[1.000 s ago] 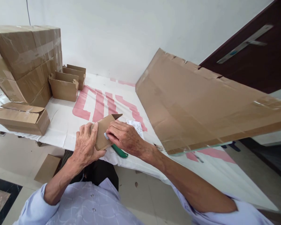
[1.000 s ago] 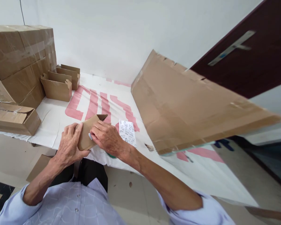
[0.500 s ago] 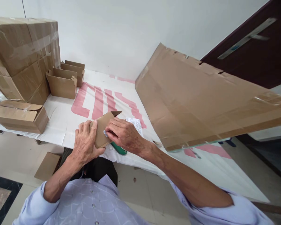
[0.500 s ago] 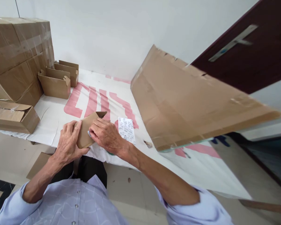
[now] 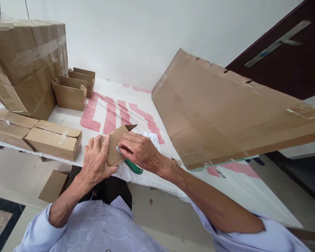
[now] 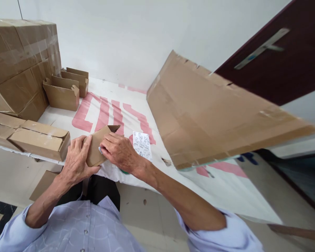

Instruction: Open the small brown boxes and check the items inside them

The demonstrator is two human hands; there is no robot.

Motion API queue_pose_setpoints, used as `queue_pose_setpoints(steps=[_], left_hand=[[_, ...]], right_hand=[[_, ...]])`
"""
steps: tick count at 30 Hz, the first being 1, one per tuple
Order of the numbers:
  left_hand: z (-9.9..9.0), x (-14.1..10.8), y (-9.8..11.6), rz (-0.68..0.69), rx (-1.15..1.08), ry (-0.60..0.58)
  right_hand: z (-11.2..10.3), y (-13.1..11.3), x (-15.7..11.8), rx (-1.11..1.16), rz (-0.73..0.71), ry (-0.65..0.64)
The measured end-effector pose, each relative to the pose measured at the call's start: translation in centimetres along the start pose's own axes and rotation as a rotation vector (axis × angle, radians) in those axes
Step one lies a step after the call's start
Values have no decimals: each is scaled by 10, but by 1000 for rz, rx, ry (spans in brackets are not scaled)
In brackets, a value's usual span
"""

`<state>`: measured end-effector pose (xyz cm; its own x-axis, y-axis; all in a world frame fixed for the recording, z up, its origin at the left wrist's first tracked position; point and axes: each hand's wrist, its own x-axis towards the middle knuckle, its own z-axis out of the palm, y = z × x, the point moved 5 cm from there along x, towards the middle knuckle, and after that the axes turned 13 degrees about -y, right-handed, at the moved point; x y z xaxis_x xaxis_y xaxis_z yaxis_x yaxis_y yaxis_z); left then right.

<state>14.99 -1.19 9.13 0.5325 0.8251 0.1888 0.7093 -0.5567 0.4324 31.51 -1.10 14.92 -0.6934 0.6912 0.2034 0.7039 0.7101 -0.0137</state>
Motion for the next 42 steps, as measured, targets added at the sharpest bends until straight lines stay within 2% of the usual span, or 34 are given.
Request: queue_pose_setpoints(steps=[4, 16, 23, 31, 38, 42], left_hand=[[-1, 0, 1, -14, 24, -24], [2, 2, 5, 15, 21, -6], [1, 4, 8, 8, 35, -25], [2, 2, 7, 9, 38, -16], [2, 1, 6, 5, 24, -17], [3, 1, 5, -5, 26, -28]], right_hand=[[-1, 0, 1, -27, -3, -11], [4, 4, 8, -191, 38, -212], [6, 3, 6, -275, 34, -253], [5, 2, 4, -276, -24, -135], [-10, -3, -3, -133, -112, 86], [-9, -8, -9, -190, -146, 103]])
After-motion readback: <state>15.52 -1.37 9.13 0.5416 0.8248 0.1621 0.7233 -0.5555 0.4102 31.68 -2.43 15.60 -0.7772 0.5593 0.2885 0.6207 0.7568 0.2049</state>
